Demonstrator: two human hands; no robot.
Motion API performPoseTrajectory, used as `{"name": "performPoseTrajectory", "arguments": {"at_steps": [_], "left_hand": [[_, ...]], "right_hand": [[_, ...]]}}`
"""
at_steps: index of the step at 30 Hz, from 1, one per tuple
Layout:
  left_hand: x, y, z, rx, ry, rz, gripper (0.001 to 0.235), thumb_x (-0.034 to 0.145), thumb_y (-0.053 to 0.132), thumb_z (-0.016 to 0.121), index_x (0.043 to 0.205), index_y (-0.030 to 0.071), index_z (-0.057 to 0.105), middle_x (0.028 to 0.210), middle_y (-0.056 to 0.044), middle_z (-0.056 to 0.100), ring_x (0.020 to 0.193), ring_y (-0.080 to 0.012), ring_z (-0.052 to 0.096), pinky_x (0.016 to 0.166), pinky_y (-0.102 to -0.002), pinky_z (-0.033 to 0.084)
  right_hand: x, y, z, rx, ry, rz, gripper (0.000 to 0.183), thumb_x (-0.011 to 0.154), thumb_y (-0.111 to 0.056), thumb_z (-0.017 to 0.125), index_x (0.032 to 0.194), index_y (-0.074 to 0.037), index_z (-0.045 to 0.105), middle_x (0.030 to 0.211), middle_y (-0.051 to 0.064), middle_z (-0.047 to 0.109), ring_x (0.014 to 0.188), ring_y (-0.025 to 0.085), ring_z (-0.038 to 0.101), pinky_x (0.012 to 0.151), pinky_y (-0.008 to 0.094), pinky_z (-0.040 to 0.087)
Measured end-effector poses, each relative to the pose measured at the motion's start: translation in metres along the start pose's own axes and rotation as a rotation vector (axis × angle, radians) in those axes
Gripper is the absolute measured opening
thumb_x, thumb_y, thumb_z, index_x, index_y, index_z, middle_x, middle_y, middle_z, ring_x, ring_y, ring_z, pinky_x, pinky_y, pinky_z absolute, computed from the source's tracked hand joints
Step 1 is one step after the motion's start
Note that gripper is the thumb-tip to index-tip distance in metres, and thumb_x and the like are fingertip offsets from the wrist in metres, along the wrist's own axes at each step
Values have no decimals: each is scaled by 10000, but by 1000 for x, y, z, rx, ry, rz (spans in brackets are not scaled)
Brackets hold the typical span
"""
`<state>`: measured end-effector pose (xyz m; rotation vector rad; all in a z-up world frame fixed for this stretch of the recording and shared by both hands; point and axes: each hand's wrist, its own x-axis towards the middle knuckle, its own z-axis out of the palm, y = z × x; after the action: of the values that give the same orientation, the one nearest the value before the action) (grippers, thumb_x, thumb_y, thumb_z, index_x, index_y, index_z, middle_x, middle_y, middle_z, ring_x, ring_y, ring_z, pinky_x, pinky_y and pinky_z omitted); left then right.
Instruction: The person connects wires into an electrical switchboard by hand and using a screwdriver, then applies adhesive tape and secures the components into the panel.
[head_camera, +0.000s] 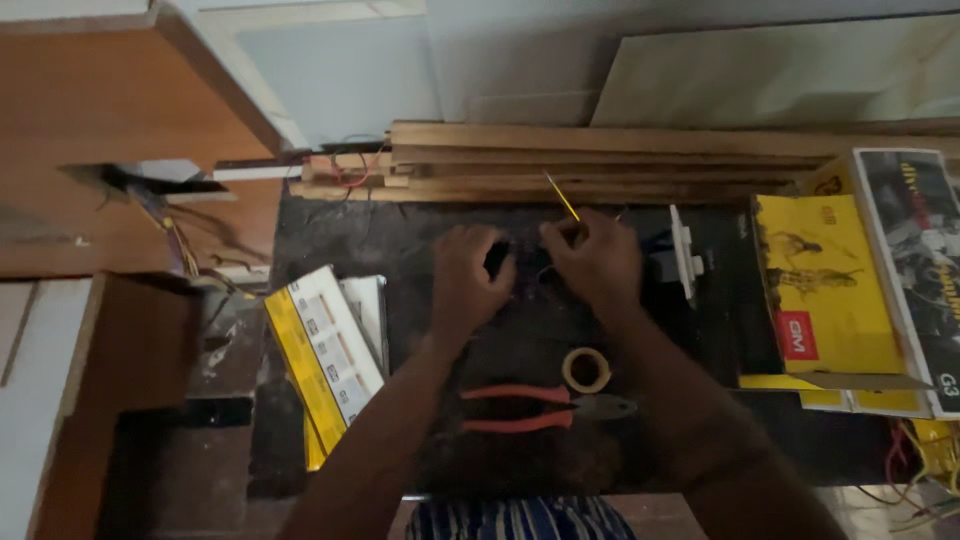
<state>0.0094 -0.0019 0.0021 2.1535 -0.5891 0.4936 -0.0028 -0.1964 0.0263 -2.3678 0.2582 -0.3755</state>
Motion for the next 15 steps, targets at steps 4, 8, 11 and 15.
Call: {"name": "performPoseTrajectory", "arguments": {"at_steps": [4,8,11,15], "left_hand": [[-2,-7,-3,3,-4,15,296,802,168,743,1067,50,681,1065,-149,696,1057,-369,626,962,-506,432],[-1,-9,-2,-22,-2,33,324,817,171,740,1110,48,680,1097,-149,692,1075,-364,626,998,-508,419],[-5,-12,-1,-52,23,42,308,828,196,745,1098,60,686,1068,-139,688,1066,-362,630,995,-502,421],[-4,-12,-3,-25,-21,21,285,879,268,719,1061,49,699,1015,-143,690,1009,-363,629,981,-502,419]], "right_hand": [[-1,6,5,125,49,-74,271,848,-281,763,929,-22,770,757,153,726,664,231,742,619,373,572],[1,13,9,112,56,-49,259,843,-265,766,902,-14,770,735,142,726,647,229,723,627,373,560],[2,18,14,58,50,-17,261,833,-275,781,892,-21,776,711,141,718,636,235,711,623,376,555],[-2,16,14,38,30,26,266,853,-289,763,915,-31,772,727,119,727,641,232,712,630,372,557]]}}
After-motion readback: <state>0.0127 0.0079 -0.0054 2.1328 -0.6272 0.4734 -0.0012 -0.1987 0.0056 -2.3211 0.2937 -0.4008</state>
